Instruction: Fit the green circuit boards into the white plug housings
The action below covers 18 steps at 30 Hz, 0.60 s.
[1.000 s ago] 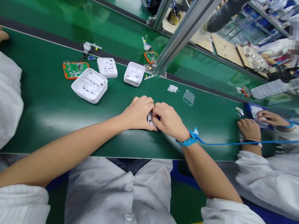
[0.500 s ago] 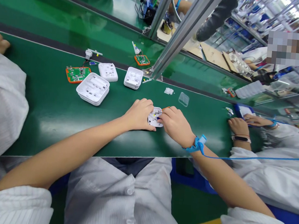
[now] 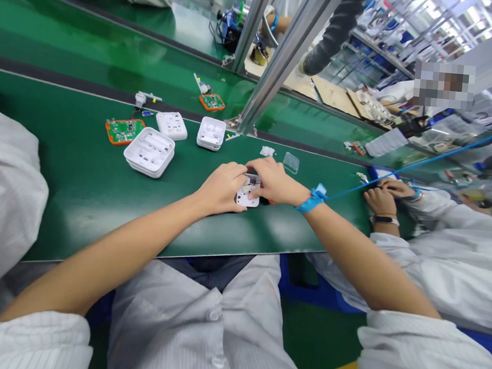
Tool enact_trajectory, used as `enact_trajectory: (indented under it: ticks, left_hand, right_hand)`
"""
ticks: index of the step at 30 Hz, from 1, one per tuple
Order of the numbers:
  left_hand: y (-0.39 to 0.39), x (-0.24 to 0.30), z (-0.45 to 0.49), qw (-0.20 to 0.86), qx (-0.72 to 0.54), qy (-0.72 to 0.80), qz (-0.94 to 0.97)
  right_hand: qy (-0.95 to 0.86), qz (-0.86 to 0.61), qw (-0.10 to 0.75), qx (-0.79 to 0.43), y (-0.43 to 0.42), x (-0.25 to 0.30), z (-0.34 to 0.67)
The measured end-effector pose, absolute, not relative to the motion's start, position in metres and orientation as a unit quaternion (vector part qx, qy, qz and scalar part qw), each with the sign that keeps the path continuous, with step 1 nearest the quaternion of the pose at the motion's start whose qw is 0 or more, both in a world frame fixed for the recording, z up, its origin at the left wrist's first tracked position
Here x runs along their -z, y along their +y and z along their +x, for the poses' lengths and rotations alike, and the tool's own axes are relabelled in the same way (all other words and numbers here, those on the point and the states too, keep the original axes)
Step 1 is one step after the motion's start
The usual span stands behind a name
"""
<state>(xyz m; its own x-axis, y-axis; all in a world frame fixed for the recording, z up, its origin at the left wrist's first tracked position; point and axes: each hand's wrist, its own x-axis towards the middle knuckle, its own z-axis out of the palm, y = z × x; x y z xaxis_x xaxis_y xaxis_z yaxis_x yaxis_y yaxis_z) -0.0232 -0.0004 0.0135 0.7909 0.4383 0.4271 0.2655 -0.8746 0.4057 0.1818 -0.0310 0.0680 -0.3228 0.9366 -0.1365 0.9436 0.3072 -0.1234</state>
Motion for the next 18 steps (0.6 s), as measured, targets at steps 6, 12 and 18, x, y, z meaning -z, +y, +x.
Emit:
enact_trajectory:
  ticks: [6,12,18]
  left_hand:
    - [0.0,-0.012,-0.026,0.139,-0.291,0.152,0.934]
    - [-0.009,-0.011,-0.031,0.102,-0.319,0.223,0.915]
    - [-0.009,-0.005,-0.029,0.052,-0.307,0.335,0.889]
  right_hand:
    - [0.786,0.571,-0.025,0.235,-0.033,-0.069,0.185]
    - [0.747,0.562,-0.137,0.328,-0.007,-0.077,0.216]
    - [0.504,0.712,-0.347,0.345,0.079,-0.083,0.271]
